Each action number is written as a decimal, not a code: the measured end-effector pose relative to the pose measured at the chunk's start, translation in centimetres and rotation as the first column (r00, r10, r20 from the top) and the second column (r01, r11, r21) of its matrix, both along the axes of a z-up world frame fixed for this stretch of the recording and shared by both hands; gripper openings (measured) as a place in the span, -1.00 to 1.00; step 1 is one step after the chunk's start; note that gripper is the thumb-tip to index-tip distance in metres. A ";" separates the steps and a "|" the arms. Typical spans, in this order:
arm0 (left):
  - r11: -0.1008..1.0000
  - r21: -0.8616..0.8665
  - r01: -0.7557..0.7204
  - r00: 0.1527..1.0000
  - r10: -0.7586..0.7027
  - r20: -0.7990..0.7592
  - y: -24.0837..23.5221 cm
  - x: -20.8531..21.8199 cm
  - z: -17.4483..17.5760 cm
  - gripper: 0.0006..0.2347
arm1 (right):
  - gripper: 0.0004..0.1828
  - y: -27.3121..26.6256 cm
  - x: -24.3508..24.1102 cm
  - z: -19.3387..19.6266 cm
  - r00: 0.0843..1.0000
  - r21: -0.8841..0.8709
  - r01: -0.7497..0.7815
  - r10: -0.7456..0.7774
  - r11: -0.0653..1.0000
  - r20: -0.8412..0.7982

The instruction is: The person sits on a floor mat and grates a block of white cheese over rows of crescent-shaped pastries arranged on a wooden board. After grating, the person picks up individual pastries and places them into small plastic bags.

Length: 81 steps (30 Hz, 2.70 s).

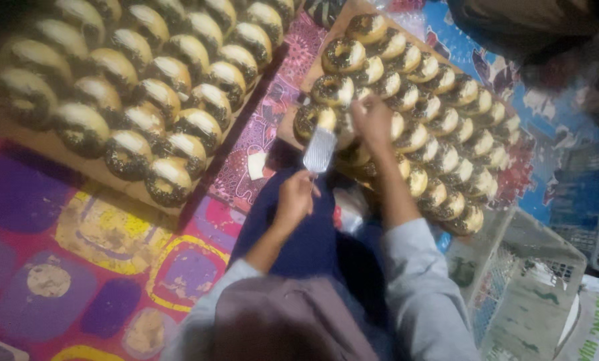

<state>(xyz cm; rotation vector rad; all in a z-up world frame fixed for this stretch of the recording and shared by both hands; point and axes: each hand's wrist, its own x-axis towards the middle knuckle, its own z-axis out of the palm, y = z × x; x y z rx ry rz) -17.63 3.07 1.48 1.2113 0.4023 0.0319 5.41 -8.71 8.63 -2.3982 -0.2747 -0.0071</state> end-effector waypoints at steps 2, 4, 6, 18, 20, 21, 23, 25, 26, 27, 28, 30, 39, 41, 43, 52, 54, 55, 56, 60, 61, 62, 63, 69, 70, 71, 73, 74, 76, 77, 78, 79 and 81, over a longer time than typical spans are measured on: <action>1.000 0.000 -0.031 0.999 0.031 0.043 0.0 2.0 -0.6 -0.77 | -0.70 1.5 -1.8 0.0 0.991 -0.092 -0.051 0.062 0.994 0.122; 0.998 0.005 -0.058 0.997 0.057 0.047 0.0 3.8 -0.8 -0.77 | -0.70 3.0 -2.8 -0.1 0.974 -0.172 -0.076 0.110 0.982 0.200; 0.997 0.014 -0.078 0.997 0.078 0.014 -0.1 5.4 -0.8 -0.75 | -0.70 4.5 -3.2 -0.5 0.961 -0.236 -0.079 0.137 0.969 0.241; 0.956 0.255 -0.146 0.989 0.135 0.059 -0.8 6.2 -1.5 -0.73 | -0.80 5.7 -1.8 -4.7 0.921 -0.268 -0.055 0.153 0.962 0.360; 0.957 0.267 -0.113 0.994 0.110 0.026 -0.9 5.9 -1.5 -0.72 | -0.80 5.9 -1.6 -5.0 0.912 -0.311 -0.058 0.178 0.949 0.370; 0.957 0.273 -0.097 0.995 0.098 0.008 -0.9 5.7 -1.6 -0.71 | -0.80 6.0 -1.7 -5.2 0.908 -0.332 -0.061 0.191 0.941 0.374; 0.955 0.269 -0.128 0.992 0.120 0.043 -1.0 5.5 -1.6 -0.74 | -0.79 6.3 -1.3 -5.3 0.893 -0.368 -0.066 0.220 0.927 0.392; 0.946 0.282 -0.160 0.986 0.139 0.093 -1.2 5.0 -1.6 -0.76 | -0.78 6.2 -1.1 -5.3 0.903 -0.373 -0.053 0.203 0.926 0.378; 0.937 0.299 -0.179 0.981 0.147 0.125 -1.2 4.6 -1.6 -0.77 | -0.79 6.2 -1.0 -5.2 0.919 -0.358 -0.038 0.173 0.933 0.353; 0.928 0.314 -0.198 0.975 0.155 0.157 -1.2 4.3 -1.5 -0.77 | -0.79 6.2 -0.9 -5.1 0.934 -0.344 -0.023 0.143 0.939 0.328; 0.963 0.229 -0.144 0.988 0.126 0.089 -1.2 3.8 -1.5 -0.76 | -0.78 6.2 -0.8 -4.9 0.944 -0.353 -0.030 0.142 0.935 0.296; 0.998 0.045 -0.045 0.998 0.046 -0.039 -0.9 2.9 -1.2 -0.72 | -0.75 6.3 -0.6 -4.1 0.962 -0.367 -0.046 0.140 0.929 0.234; 0.996 -0.080 -0.030 0.999 0.031 0.009 3.4 -3.3 -2.4 -0.77 | -0.64 6.0 -4.7 1.0 0.919 0.273 0.174 -0.057 0.946 -0.389; 0.999 0.006 -0.039 0.998 0.039 -0.059 4.7 -5.8 -4.0 -0.76 | -0.63 7.3 -8.5 0.0 0.936 0.015 -0.068 0.069 0.998 -0.345; 0.995 0.017 -0.096 0.993 0.097 -0.064 5.6 -7.9 -6.2 -0.75 | -0.68 9.4 -12.8 -2.3 0.969 0.001 -0.244 0.244 0.970 0.037; 0.942 0.257 -0.216 0.921 0.284 -0.267 8.0 -9.1 -13.7 -0.74 | -0.64 16.4 -17.8 -16.5 0.935 -0.057 -0.350 0.345 0.935 -0.077; 0.929 0.328 -0.174 0.902 0.284 -0.326 8.9 -8.4 -14.0 -0.73 | -0.74 17.4 -16.6 -19.8 0.934 -0.014 -0.352 0.350 0.936 -0.066; 0.930 0.327 -0.169 0.897 0.283 -0.340 9.5 -8.0 -14.1 -0.72 | -0.73 17.7 -15.7 -21.2 0.926 0.009 -0.373 0.373 0.928 -0.064; 0.931 0.326 -0.166 0.889 0.284 -0.359 10.0 -8.1 -14.3 -0.72 | -0.72 18.2 -15.0 -22.6 0.915 0.033 -0.398 0.399 0.917 -0.065; 0.861 0.477 -0.179 0.844 0.383 -0.375 11.1 -9.1 -14.8 -0.75 | -0.75 18.9 -13.5 -24.5 0.895 0.094 -0.438 0.444 0.894 -0.048; 0.749 0.659 -0.065 0.846 0.392 -0.362 11.2 -9.7 -14.9 -0.82 | -0.71 18.8 -13.3 -24.5 0.885 0.069 -0.429 0.435 0.901 -0.165; 0.595 0.802 0.052 0.851 0.394 -0.348 11.1 -10.3 -14.9 -0.84 | -0.68 18.7 -13.1 -24.0 0.865 0.041 -0.422 0.416 0.906 -0.279; 0.719 0.695 0.007 0.830 0.383 -0.405 11.0 -10.9 -14.8 -0.83 | -0.65 18.5 -13.0 -23.4 0.835 0.013 -0.418 0.390 0.908 -0.389; 0.954 0.284 -0.098 0.746 0.259 -0.613 9.7 -14.6 -14.4 -0.77 | -0.13 17.2 -12.9 -20.5 0.825 -0.401 -0.278 0.004 0.873 -0.565; 0.941 0.331 -0.065 0.753 0.264 -0.602 9.5 -15.0 -14.3 -0.74 | -0.21 17.4 -13.1 -20.6 0.831 -0.379 -0.266 0.011 0.886 -0.557; 0.925 0.378 -0.033 0.761 0.268 -0.591 9.3 -15.4 -14.1 -0.70 | -0.30 17.7 -13.4 -21.0 0.837 -0.357 -0.253 0.018 0.899 -0.548; 0.963 0.232 -0.137 0.782 0.249 -0.571 9.0 -15.7 -13.8 -0.72 | -0.43 18.0 -13.7 -22.2 0.864 -0.359 -0.252 0.042 0.899 -0.501; 0.971 0.156 -0.181 0.792 0.238 -0.563 9.0 -15.8 -13.6 -0.73 | -0.47 18.2 -13.9 -22.7 0.881 -0.379 -0.264 0.063 0.887 -0.468; 0.965 0.158 -0.209 0.828 0.261 -0.497 8.9 -16.1 -12.8 -0.74 | -0.45 17.9 -14.0 -23.5 0.885 -0.349 -0.248 0.064 0.904 -0.462; 0.962 0.158 -0.222 0.843 0.270 -0.465 9.0 -16.0 -12.3 -0.74 | -0.38 17.5 -14.0 -23.7 0.871 -0.296 -0.217 0.048 0.930 -0.489; 0.959 0.152 -0.237 0.859 0.280 -0.428 9.0 -15.9 -11.6 -0.75 | -0.30 17.1 -14.1 -23.5 0.854 -0.242 -0.188 0.037 0.952 -0.518; 0.957 0.145 -0.252 0.873 0.290 -0.391 9.1 -15.6 -10.7 -0.75 | -0.36 16.4 -14.2 -22.7 0.774 0.028 -0.143 0.130 0.989 -0.620; 0.958 0.188 -0.216 0.898 0.270 -0.348 8.7 -14.7 -8.9 -0.74 | -0.43 13.7 -14.4 -20.0 0.617 0.518 0.052 0.380 0.854 -0.689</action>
